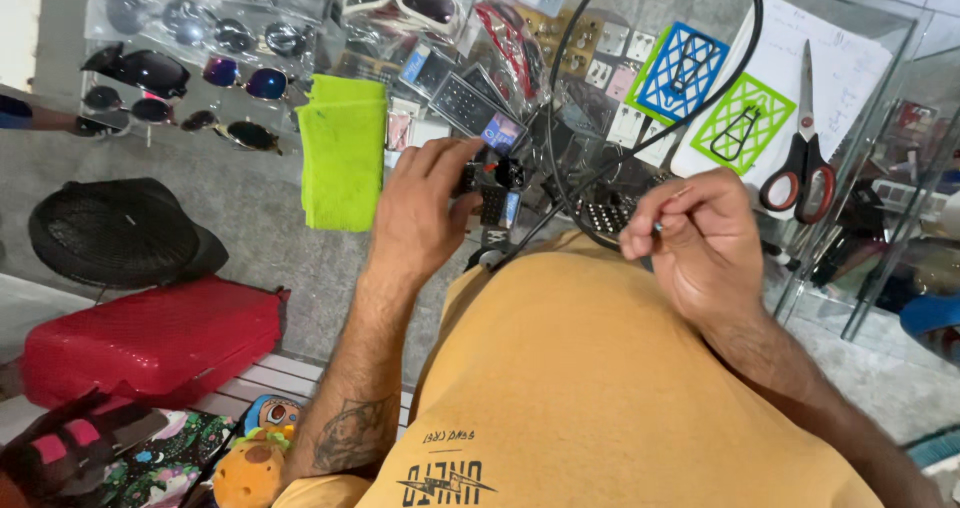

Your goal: The person repairs an electronic component. Using a screwdriver, the person removes a screw from the component, opens the casing to reveal the internal wiring, and uses scissors to trim a wire before reassembling the pieces by hand.

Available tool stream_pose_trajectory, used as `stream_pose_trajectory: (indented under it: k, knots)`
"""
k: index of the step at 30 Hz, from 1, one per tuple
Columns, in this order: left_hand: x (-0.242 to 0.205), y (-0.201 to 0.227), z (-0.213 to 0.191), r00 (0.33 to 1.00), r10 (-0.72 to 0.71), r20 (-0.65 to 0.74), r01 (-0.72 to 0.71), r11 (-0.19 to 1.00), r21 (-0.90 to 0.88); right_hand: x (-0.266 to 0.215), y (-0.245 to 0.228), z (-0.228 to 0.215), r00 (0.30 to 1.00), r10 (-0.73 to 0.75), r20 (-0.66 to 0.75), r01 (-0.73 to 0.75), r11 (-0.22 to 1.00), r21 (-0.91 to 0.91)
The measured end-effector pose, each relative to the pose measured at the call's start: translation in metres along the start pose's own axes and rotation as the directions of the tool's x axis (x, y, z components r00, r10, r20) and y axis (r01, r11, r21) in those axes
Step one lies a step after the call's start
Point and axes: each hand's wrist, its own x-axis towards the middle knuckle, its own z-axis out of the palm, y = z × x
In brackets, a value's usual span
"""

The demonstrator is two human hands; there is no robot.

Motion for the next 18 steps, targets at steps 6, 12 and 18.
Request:
stream_pose_trajectory:
  k: [6,12,18]
  knots:
    - [0.017,-0.021,0.032,0.967,0.086,0.238,-0.14,0.966,0.217,-0.017,-0.005,-0.017,0.993,-0.078,-0.085,0.066,0.988,-0.138]
    - [0.018,-0.017,0.044,0.981,-0.163,0.109,0.142,0.973,0.184,-0.034,0.01,-0.038,0.981,-0.026,-0.191,-0.003,0.989,-0.148]
    - [0.017,0.007,0.09,0.945,-0.325,-0.032,0.306,0.845,0.439,-0.031,0.013,-0.033,0.949,0.019,-0.314,-0.049,0.995,-0.086]
